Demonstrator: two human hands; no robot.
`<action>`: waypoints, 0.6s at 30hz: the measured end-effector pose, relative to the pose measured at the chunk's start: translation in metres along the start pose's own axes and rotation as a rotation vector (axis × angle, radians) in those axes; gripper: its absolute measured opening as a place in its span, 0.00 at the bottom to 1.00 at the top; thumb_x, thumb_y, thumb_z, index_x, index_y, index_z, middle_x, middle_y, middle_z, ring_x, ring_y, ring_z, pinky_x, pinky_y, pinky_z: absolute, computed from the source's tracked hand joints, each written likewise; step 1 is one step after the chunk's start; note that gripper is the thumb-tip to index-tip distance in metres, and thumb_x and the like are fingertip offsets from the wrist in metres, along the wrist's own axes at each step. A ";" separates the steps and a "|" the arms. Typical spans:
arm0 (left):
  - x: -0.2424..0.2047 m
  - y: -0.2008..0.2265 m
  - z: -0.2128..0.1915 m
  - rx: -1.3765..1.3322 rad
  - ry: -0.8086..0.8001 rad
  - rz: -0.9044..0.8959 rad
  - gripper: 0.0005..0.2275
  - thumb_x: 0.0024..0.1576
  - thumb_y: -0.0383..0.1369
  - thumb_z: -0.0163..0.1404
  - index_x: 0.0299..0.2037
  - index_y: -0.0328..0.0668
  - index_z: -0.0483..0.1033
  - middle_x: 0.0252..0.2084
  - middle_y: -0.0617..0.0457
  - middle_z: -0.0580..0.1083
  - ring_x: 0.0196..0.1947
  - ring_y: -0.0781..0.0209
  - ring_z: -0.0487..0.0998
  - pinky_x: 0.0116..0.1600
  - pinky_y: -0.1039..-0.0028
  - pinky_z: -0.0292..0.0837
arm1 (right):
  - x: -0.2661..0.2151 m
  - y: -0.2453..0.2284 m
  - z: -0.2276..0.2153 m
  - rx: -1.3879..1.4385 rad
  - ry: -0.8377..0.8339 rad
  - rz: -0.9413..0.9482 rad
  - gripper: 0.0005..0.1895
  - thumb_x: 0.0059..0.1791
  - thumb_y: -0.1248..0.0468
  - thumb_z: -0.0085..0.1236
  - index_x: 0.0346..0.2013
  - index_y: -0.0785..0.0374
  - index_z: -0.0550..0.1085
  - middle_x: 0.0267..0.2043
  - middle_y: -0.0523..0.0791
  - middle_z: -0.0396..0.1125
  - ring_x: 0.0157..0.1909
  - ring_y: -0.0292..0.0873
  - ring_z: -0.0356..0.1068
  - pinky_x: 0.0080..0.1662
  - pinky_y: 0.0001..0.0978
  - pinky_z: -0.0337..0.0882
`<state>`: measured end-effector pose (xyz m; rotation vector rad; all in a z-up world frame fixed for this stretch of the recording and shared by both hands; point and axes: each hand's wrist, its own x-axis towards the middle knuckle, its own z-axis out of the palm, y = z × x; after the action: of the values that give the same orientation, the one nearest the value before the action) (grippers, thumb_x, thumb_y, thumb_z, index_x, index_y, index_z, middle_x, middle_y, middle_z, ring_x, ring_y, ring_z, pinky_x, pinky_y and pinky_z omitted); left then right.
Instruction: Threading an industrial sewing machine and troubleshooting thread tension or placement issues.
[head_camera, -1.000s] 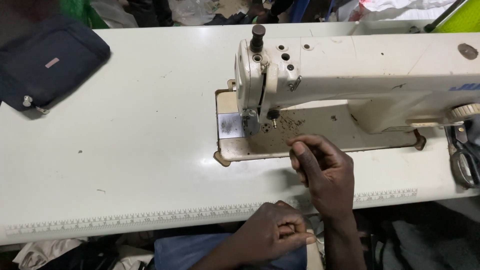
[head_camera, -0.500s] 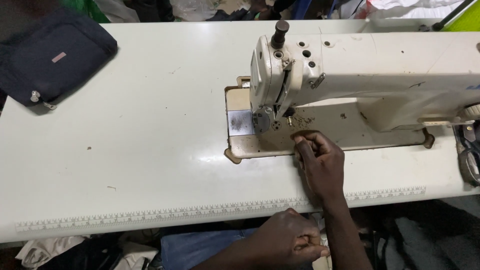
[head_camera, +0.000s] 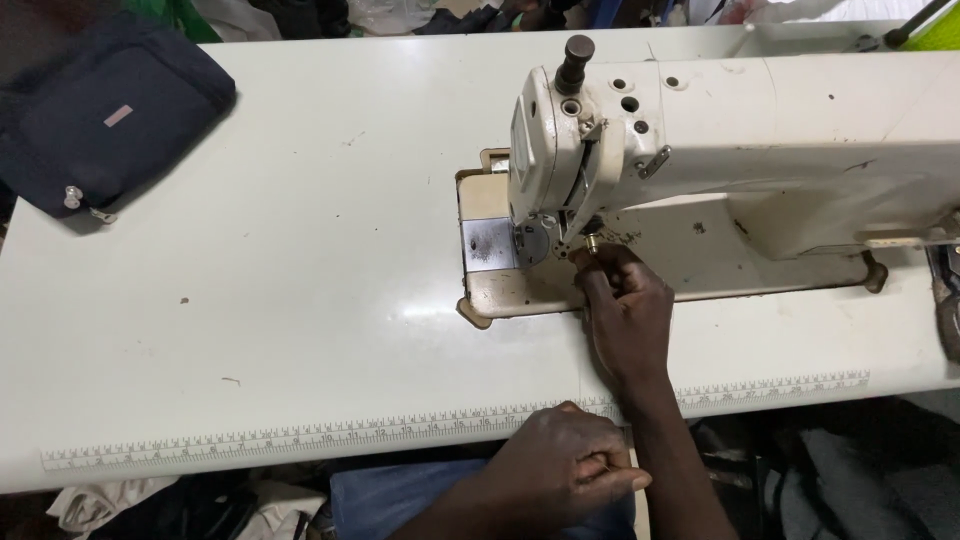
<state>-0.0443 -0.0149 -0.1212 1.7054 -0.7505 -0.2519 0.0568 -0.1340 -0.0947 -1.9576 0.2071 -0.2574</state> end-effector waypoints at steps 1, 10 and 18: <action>0.000 -0.001 0.001 0.000 -0.001 -0.001 0.13 0.63 0.43 0.52 0.29 0.47 0.72 0.22 0.60 0.68 0.23 0.62 0.72 0.49 0.68 0.68 | -0.001 -0.002 0.001 0.000 0.000 0.002 0.12 0.48 0.66 0.52 0.40 0.60 0.82 0.29 0.41 0.75 0.30 0.32 0.70 0.31 0.25 0.67; -0.004 -0.016 -0.001 0.076 0.068 0.104 0.13 0.63 0.40 0.56 0.28 0.46 0.70 0.26 0.57 0.71 0.27 0.60 0.72 0.44 0.66 0.68 | -0.001 -0.005 0.009 -0.015 -0.045 -0.065 0.10 0.48 0.65 0.55 0.38 0.59 0.84 0.22 0.38 0.71 0.24 0.31 0.61 0.28 0.27 0.61; -0.008 0.023 -0.056 0.132 0.324 0.030 0.06 0.57 0.36 0.61 0.34 0.48 0.77 0.27 0.59 0.73 0.28 0.64 0.73 0.37 0.73 0.67 | -0.014 -0.005 0.030 -0.161 0.059 -0.432 0.07 0.52 0.64 0.54 0.38 0.57 0.80 0.24 0.40 0.72 0.23 0.35 0.63 0.31 0.33 0.63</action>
<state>-0.0286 0.0320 -0.0855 1.8012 -0.5607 0.0972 0.0513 -0.1020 -0.1026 -2.1431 -0.1672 -0.5957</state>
